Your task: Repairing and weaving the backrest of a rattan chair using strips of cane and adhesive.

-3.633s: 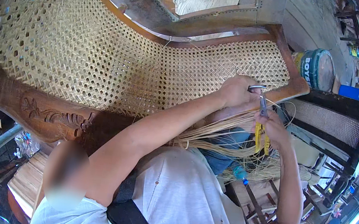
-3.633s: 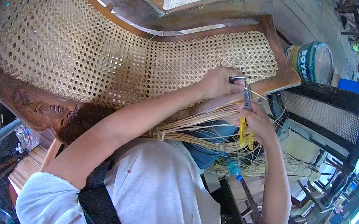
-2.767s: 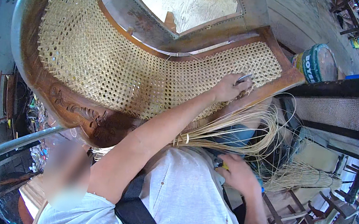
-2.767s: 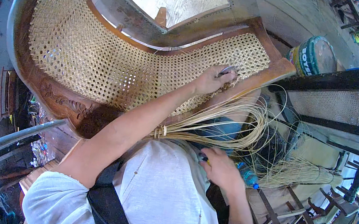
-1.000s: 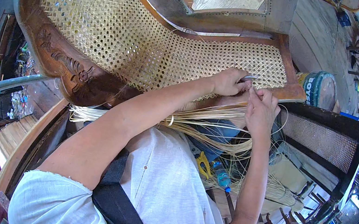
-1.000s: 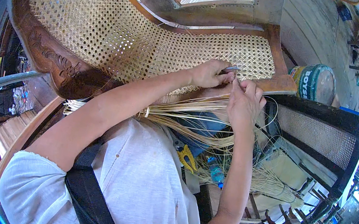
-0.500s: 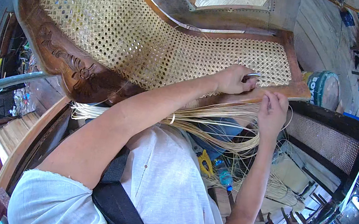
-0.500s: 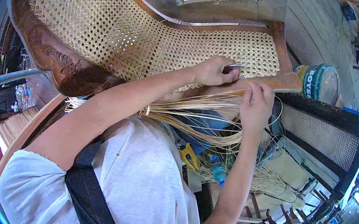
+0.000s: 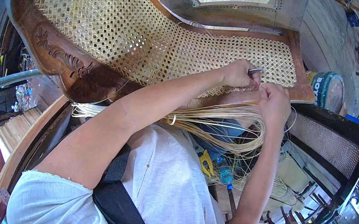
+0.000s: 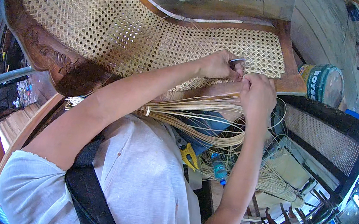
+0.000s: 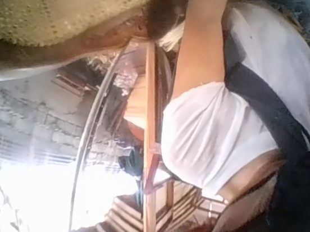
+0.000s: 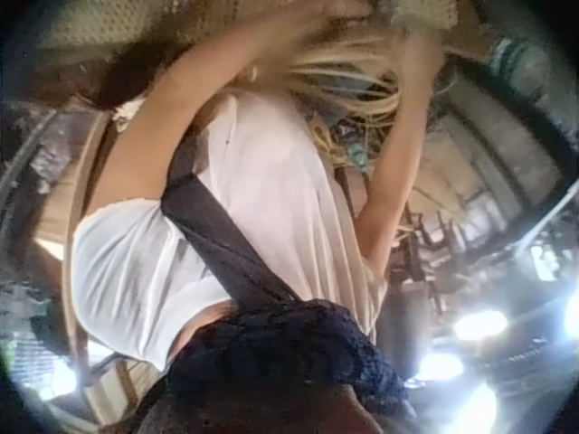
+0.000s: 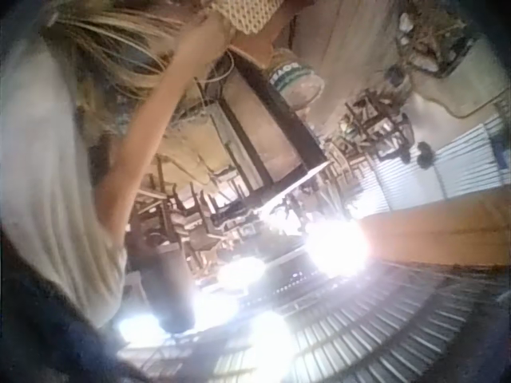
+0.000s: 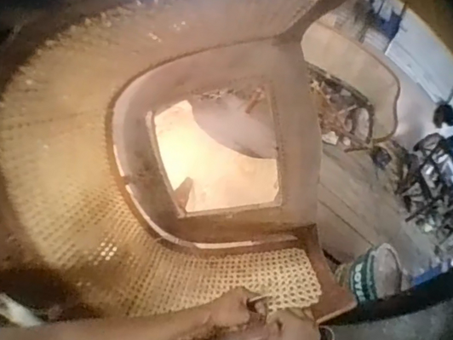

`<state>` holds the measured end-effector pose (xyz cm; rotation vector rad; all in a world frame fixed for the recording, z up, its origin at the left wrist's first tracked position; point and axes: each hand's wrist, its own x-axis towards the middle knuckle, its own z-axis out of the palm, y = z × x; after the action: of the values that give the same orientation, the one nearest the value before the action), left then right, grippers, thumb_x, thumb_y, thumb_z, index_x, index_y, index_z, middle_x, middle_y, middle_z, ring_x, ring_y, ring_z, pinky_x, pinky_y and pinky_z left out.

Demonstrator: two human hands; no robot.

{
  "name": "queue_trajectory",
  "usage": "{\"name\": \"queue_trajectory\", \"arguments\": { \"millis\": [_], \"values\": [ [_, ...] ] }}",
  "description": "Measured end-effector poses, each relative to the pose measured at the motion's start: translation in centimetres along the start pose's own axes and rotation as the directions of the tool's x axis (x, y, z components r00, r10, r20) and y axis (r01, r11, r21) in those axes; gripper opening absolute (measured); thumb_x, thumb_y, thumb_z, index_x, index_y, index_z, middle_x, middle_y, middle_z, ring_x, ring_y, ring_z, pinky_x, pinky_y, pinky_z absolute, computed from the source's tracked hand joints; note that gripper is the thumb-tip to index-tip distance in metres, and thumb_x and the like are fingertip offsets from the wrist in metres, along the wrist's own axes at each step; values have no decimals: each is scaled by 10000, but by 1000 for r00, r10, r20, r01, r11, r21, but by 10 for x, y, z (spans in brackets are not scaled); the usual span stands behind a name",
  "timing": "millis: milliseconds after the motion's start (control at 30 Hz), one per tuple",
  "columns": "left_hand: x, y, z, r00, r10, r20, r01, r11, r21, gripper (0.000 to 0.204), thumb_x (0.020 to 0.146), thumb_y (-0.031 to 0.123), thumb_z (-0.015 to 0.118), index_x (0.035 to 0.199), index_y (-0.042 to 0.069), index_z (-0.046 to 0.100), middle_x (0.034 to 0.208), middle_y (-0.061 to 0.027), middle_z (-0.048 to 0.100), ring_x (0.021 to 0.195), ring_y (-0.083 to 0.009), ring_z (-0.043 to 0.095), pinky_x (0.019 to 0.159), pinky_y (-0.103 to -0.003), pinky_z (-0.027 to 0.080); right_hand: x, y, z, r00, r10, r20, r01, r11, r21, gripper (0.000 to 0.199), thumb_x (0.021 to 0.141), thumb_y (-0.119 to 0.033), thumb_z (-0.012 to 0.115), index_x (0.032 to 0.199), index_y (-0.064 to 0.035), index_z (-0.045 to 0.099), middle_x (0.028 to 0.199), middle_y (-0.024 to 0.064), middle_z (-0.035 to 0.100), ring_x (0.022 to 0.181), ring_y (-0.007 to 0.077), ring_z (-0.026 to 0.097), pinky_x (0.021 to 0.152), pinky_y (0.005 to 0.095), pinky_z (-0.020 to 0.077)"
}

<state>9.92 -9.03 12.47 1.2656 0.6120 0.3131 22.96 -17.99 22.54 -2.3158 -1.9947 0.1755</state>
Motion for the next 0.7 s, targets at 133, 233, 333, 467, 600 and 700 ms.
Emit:
{"name": "queue_trajectory", "arguments": {
  "millis": [133,233,333,467,600,700],
  "values": [
    [-2,-5,-9,999,16,35,-9,976,-216,89,781,21,742,865,22,714,810,-24,694,758,-97,609,731,-272,498,31,2,-13,919,230,320,-256,966,40,147,741,-192,701,828,-76,673,819,125,690,791,322,661,722,434,509],
    [2,-10,-12,998,-47,37,52,990,-133,101,789,43,757,881,30,717,846,-29,701,766,-96,617,727,-263,507,45,5,-15,904,175,390,-206,978,37,154,704,-196,721,759,-61,671,786,148,686,765,329,669,698,434,513],
    [6,-12,-13,995,-43,85,60,977,-206,106,787,61,767,878,35,720,841,-36,703,759,-97,619,718,-253,505,53,9,-12,869,196,454,-231,973,21,166,670,-171,755,732,-43,670,752,155,676,732,304,668,674,402,507],
    [9,-9,-13,995,-75,68,85,985,-150,101,775,57,771,861,39,722,816,-37,702,758,-102,624,717,-258,506,55,17,-8,849,162,503,-237,967,90,194,652,-201,775,716,-48,677,728,168,667,715,316,664,676,399,504],
    [12,1,-14,990,-118,71,122,991,-52,113,739,76,790,829,55,724,773,-36,696,696,-106,600,615,-260,472,54,22,-8,854,111,508,-213,966,147,197,642,-189,789,711,-38,682,712,168,663,697,301,665,660,394,502],
    [15,6,-19,974,-206,94,205,979,15,139,711,100,808,817,68,724,751,-33,690,650,-106,576,561,-262,436,55,22,-9,862,109,496,-207,967,146,202,631,-177,799,712,-28,689,711,167,668,695,293,669,655,390,502]
  ]
}}
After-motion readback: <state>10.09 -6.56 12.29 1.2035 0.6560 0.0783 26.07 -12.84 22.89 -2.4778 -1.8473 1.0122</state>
